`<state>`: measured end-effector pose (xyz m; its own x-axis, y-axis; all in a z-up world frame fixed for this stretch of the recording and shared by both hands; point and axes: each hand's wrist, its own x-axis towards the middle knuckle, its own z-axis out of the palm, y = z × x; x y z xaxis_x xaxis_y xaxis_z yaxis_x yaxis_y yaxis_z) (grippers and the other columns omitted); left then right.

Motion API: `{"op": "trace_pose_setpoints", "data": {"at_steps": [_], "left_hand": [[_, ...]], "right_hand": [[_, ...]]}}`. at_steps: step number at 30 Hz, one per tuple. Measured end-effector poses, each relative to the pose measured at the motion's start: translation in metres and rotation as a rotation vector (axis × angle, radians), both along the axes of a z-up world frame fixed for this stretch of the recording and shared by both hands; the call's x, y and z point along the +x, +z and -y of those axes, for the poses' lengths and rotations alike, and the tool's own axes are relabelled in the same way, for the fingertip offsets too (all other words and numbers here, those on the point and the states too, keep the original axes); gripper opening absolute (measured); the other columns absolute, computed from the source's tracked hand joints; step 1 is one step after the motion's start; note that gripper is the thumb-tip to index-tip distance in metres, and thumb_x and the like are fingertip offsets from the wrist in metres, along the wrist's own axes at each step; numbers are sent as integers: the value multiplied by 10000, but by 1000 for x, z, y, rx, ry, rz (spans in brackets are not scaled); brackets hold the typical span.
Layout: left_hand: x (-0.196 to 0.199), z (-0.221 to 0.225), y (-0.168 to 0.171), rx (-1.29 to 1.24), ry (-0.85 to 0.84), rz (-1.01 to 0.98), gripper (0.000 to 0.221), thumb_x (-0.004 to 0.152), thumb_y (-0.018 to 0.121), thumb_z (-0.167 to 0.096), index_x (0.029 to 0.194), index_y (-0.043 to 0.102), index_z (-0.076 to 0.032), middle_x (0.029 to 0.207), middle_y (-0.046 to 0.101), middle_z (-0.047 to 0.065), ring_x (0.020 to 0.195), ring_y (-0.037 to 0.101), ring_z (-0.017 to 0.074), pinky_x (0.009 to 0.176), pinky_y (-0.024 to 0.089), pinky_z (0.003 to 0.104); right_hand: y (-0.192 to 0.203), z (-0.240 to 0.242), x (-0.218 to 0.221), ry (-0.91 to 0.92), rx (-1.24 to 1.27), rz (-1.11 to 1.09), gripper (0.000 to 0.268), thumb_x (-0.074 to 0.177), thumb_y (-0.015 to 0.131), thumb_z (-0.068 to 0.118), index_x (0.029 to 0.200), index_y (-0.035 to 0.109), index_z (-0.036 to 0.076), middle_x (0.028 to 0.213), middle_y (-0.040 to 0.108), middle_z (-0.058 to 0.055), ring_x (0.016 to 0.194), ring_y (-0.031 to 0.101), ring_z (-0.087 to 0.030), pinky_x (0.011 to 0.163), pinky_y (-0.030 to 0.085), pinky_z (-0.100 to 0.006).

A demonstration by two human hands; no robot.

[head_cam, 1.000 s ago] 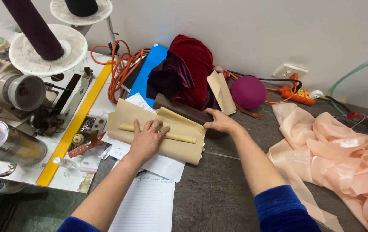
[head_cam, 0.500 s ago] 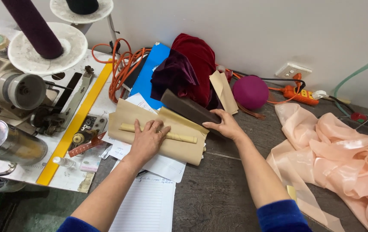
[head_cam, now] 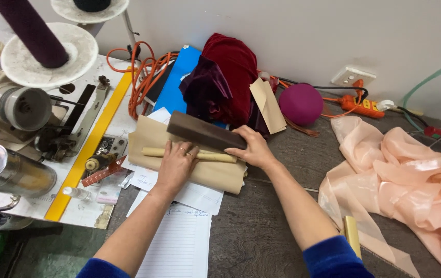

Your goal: The person is writing notes on a notepad and then sorting and folding paper patterns and fabric pieces on a workbench.

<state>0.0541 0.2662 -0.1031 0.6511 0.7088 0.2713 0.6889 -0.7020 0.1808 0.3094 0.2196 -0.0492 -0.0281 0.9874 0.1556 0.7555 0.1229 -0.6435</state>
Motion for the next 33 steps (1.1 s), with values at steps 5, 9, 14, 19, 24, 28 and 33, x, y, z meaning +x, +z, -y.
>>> {"op": "trace_pose_setpoints", "data": {"at_steps": [5,9,14,19,24,28,33], "left_hand": [[-2,-8,-15,177,-11,236,338,654,824,-292,913,685,-127,950,548,59,962,577,255,912,461,410],[-5,4,6,213,64,134,399,651,840,-343,969,702,-145,990,595,82,1014,590,275,908,452,439],[-17,29,17,265,-23,159,500,778,726,-470,1174,678,-169,1225,645,70,1175,597,268,1055,324,564],[-35,67,28,194,-82,222,527,891,696,-331,1329,657,-40,1398,625,224,1359,551,430,1091,291,709],[-13,124,16,42,-272,383,474,852,711,-166,1279,593,3,1241,592,236,1136,571,402,983,444,498],[38,203,-6,-434,-296,421,297,843,647,-177,1122,633,-76,1064,661,132,1022,594,329,926,442,428],[112,317,-33,-834,-166,254,441,820,640,-323,1229,575,-169,996,717,35,900,683,234,819,510,356]], "right_hand": [[-10,-10,-6,10,0,224,543,715,812,388,1144,626,112,1066,630,-38,1052,612,-255,880,465,-408],[-13,1,-13,12,105,277,569,740,791,397,1184,611,89,1146,617,-110,1122,587,-311,934,457,-449],[-3,87,1,-132,197,187,630,869,642,395,1413,420,166,1435,452,-111,1285,493,-302,1039,379,-443],[-15,238,53,-547,319,54,189,890,643,144,1069,643,85,1095,655,-105,1061,595,-267,992,426,-374],[-31,392,101,-1020,68,56,179,872,624,197,1017,683,110,977,667,-55,843,640,-206,785,481,-334],[-35,437,115,-1026,8,40,211,855,617,162,1035,681,71,980,646,-86,782,662,-212,711,537,-321],[-51,415,158,-800,122,28,282,858,564,71,1134,619,82,1074,632,-99,856,635,-237,789,500,-327]]}}
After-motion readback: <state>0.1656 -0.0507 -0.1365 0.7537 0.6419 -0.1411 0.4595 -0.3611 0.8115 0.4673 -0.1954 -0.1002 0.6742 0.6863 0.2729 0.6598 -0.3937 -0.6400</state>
